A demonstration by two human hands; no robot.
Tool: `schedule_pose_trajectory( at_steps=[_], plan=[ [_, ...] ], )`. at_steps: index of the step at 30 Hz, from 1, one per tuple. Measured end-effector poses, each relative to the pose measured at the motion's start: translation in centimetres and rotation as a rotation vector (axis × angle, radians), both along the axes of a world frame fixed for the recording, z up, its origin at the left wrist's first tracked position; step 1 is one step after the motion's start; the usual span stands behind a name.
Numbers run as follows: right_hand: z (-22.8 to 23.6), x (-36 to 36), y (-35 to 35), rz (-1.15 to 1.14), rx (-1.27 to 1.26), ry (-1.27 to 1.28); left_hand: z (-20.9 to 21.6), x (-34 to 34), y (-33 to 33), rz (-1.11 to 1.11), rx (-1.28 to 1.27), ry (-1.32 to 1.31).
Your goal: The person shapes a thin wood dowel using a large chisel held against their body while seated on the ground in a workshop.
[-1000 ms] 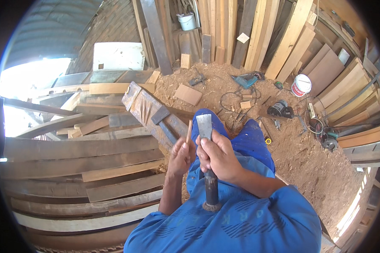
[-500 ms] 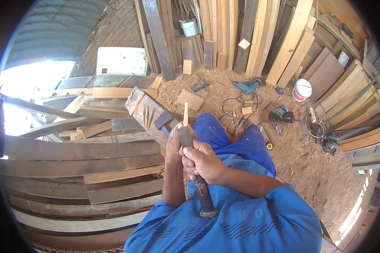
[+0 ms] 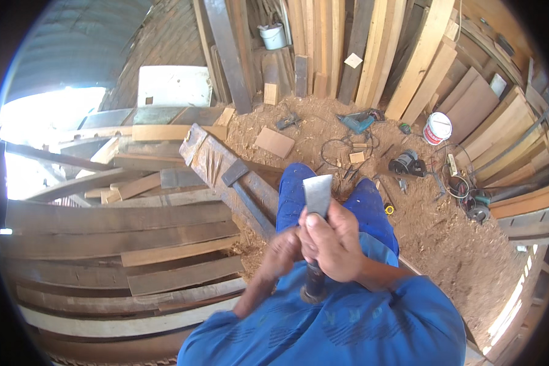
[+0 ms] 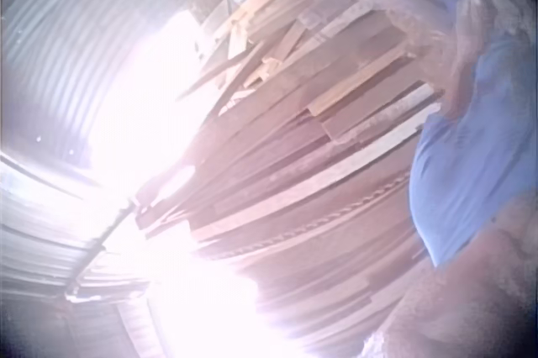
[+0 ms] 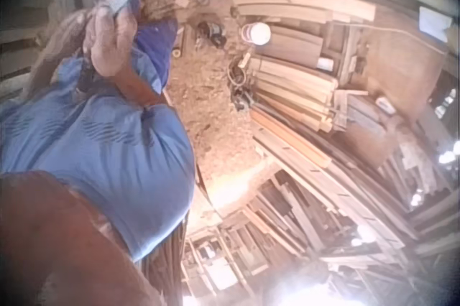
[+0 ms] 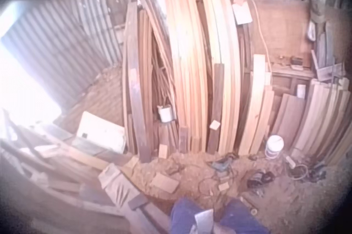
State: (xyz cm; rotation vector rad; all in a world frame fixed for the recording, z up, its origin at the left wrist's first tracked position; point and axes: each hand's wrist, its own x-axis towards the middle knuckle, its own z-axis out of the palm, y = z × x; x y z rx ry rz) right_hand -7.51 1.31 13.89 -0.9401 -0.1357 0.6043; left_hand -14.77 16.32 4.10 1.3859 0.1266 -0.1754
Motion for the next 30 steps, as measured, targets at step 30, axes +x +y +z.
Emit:
schedule_pose_trajectory(
  at_steps=[30],
  plan=[
    [-1.0,-0.3,1.4,0.137,0.063,0.066,-2.3,-0.8,1.3,0.171,0.164,-0.092]
  ],
)
